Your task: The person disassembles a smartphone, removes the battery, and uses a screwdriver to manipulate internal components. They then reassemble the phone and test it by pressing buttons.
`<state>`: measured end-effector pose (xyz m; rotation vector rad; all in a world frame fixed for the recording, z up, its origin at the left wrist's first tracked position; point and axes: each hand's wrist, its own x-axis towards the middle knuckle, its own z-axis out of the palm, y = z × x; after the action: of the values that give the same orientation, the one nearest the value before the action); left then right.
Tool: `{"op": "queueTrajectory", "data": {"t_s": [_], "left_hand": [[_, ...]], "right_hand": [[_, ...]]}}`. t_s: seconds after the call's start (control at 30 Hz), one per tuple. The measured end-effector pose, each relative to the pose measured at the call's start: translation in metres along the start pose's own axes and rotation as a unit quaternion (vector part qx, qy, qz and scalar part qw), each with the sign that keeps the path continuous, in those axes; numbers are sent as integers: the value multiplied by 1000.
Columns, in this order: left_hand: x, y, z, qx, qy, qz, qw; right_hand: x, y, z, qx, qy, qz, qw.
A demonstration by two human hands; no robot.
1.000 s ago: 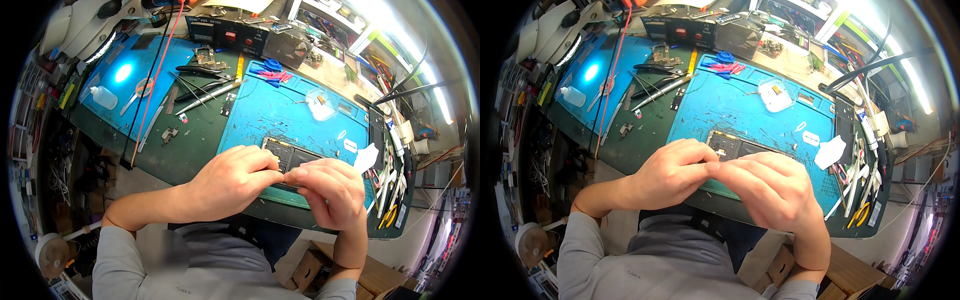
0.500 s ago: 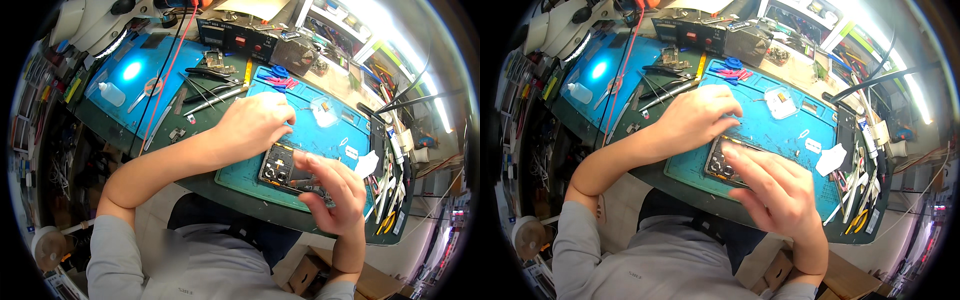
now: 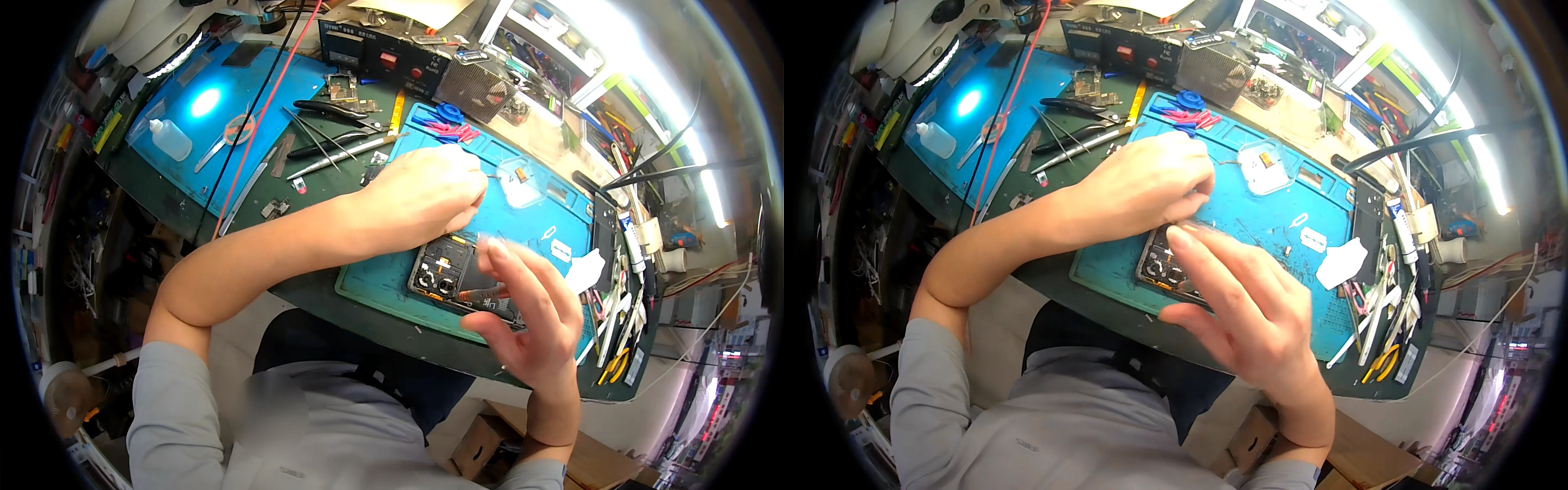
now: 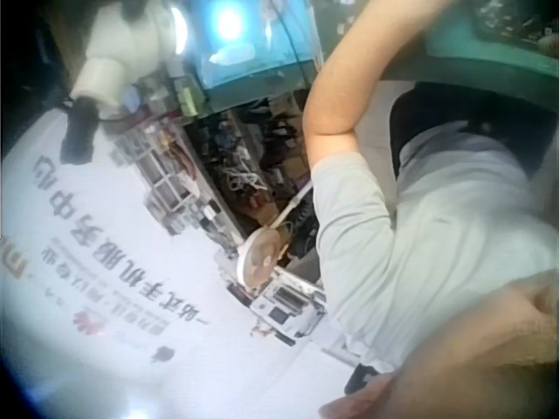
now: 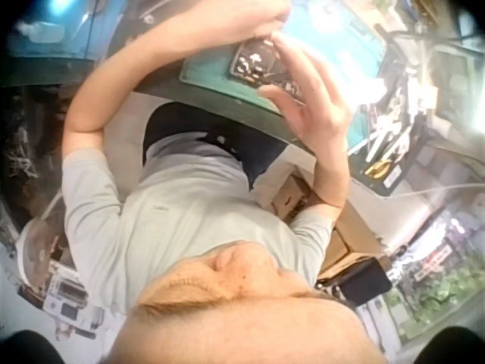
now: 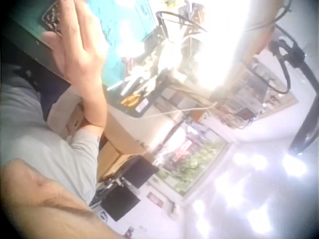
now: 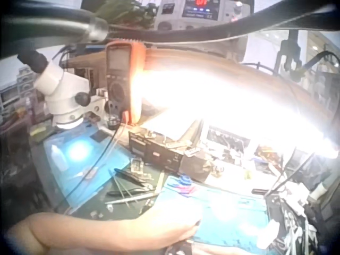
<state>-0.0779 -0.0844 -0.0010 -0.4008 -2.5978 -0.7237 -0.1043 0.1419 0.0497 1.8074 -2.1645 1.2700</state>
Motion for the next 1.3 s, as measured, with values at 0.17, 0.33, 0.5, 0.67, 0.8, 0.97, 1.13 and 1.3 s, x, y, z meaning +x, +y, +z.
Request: {"op": "queueTrajectory", "data": {"t_s": [0.17, 0.33, 0.5, 0.67, 0.8, 0.97, 1.13, 1.3], "left_hand": [[0, 3, -16, -88, 12, -48, 995], [-15, 2, -31, -124, 20, -63, 990], [-37, 5, -35, -151, 45, -52, 986], [-57, 25, -40, -193, 46, -96, 975], [-79, 39, -37, -176, 57, -123, 975], [-90, 46, -33, -202, 73, -143, 966], [-94, 47, -28, -216, 74, -139, 963], [-90, 49, -27, -226, 86, -134, 961]], "right_hand": [[-6, -4, -8, -46, -25, 48, 997], [1, 4, 6, 5, 29, -4, 1000], [3, -3, 0, 1, -9, 19, 1000], [-2, -4, 2, -14, -3, 34, 999], [1, -11, 0, 80, -33, 92, 992], [-2, -12, 4, -12, 6, 52, 999], [-2, -6, 2, -11, 6, 35, 999], [-7, -3, 1, 77, 34, 83, 993]]}}
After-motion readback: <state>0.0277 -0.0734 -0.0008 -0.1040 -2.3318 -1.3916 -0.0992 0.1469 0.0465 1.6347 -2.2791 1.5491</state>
